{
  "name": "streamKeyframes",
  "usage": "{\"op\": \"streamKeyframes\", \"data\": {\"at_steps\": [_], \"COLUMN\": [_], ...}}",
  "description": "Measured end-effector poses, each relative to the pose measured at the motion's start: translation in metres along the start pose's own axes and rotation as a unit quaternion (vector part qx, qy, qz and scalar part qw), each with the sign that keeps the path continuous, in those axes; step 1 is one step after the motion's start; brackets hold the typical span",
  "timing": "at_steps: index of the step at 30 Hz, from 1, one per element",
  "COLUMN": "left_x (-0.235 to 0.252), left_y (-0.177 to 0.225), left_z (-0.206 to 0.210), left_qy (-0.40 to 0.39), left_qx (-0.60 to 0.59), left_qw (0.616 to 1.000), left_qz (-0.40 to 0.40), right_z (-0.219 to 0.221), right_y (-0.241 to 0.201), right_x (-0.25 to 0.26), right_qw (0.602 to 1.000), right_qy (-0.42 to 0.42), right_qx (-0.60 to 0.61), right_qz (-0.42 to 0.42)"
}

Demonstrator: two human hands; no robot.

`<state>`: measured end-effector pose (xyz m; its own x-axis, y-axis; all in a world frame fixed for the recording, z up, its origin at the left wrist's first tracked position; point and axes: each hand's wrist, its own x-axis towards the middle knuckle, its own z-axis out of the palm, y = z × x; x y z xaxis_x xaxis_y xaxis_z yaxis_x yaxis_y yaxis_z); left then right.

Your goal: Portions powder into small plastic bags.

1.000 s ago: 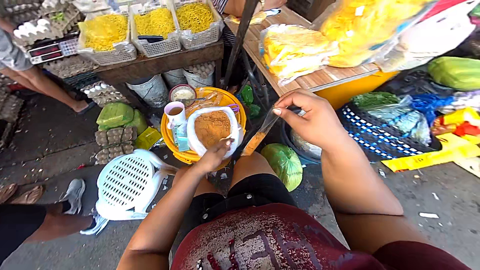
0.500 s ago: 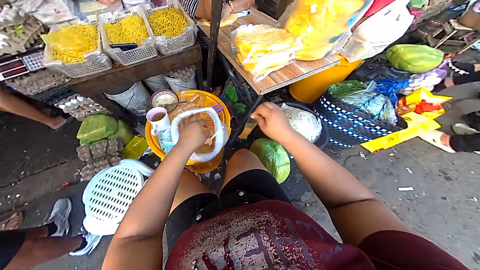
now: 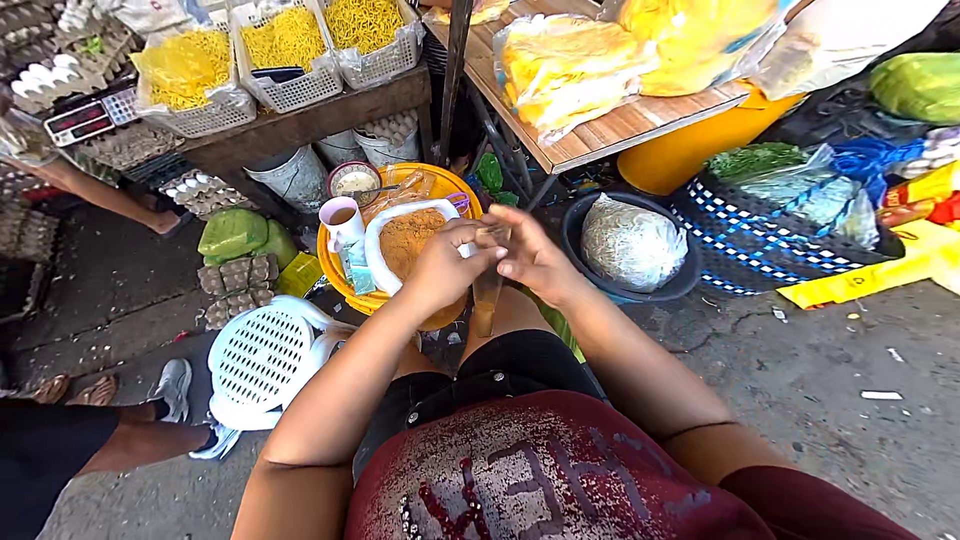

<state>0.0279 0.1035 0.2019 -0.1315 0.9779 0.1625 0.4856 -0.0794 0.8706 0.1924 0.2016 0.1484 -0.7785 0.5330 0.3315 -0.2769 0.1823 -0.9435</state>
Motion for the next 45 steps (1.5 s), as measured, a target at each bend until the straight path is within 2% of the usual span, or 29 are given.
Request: {"op": "streamKeyframes", "data": {"at_steps": [2, 4, 6, 9, 13, 16, 19, 22, 26, 31, 34, 40, 45], "left_x": [0.000, 0.000, 0.000, 0.001, 0.000, -0.003, -0.008, -0.015, -0.032, -0.051, -0.053, -0.063, -0.066], "left_y": [-0.004, -0.008, -0.010, -0.009, -0.018, -0.033, -0.060, -0.087, -0.116, -0.122, -0.121, -0.111, -0.109], "left_z": [-0.005, -0.008, -0.008, -0.008, -0.022, -0.039, -0.050, -0.052, -0.053, -0.044, -0.042, -0.038, -0.039], "left_qy": [0.029, 0.040, 0.052, 0.071, 0.129, 0.176, 0.234, 0.292, 0.340, 0.303, 0.281, 0.236, 0.224], "left_qx": [0.001, 0.039, 0.067, 0.060, 0.049, 0.020, -0.064, -0.152, -0.149, -0.092, -0.059, -0.035, -0.020], "left_qw": [0.998, 0.994, 0.993, 0.994, 0.990, 0.984, 0.968, 0.936, 0.906, 0.917, 0.930, 0.945, 0.949], "left_qz": [-0.060, -0.097, -0.086, -0.049, -0.012, -0.024, -0.070, -0.126, -0.204, -0.241, -0.231, -0.226, -0.222], "right_z": [0.006, 0.012, 0.019, 0.025, 0.027, 0.016, 0.007, -0.006, -0.014, 0.001, 0.018, 0.040, 0.037], "right_y": [0.018, 0.029, 0.039, 0.047, 0.048, 0.044, 0.035, 0.015, -0.012, -0.045, -0.060, -0.069, -0.064], "right_x": [-0.001, 0.001, 0.005, 0.010, 0.010, 0.007, 0.013, 0.027, 0.049, 0.074, 0.086, 0.101, 0.098], "right_qw": [0.996, 0.993, 0.987, 0.971, 0.958, 0.945, 0.926, 0.869, 0.746, 0.614, 0.561, 0.516, 0.538], "right_qy": [-0.038, -0.051, -0.069, -0.114, -0.136, -0.154, -0.160, -0.212, -0.272, -0.299, -0.339, -0.366, -0.350], "right_qx": [0.054, 0.032, -0.019, -0.137, -0.183, -0.203, -0.250, -0.372, -0.548, -0.678, -0.698, -0.711, -0.699], "right_qz": [0.053, 0.106, 0.146, 0.157, 0.173, 0.207, 0.233, 0.248, 0.263, 0.272, 0.288, 0.306, 0.317]}}
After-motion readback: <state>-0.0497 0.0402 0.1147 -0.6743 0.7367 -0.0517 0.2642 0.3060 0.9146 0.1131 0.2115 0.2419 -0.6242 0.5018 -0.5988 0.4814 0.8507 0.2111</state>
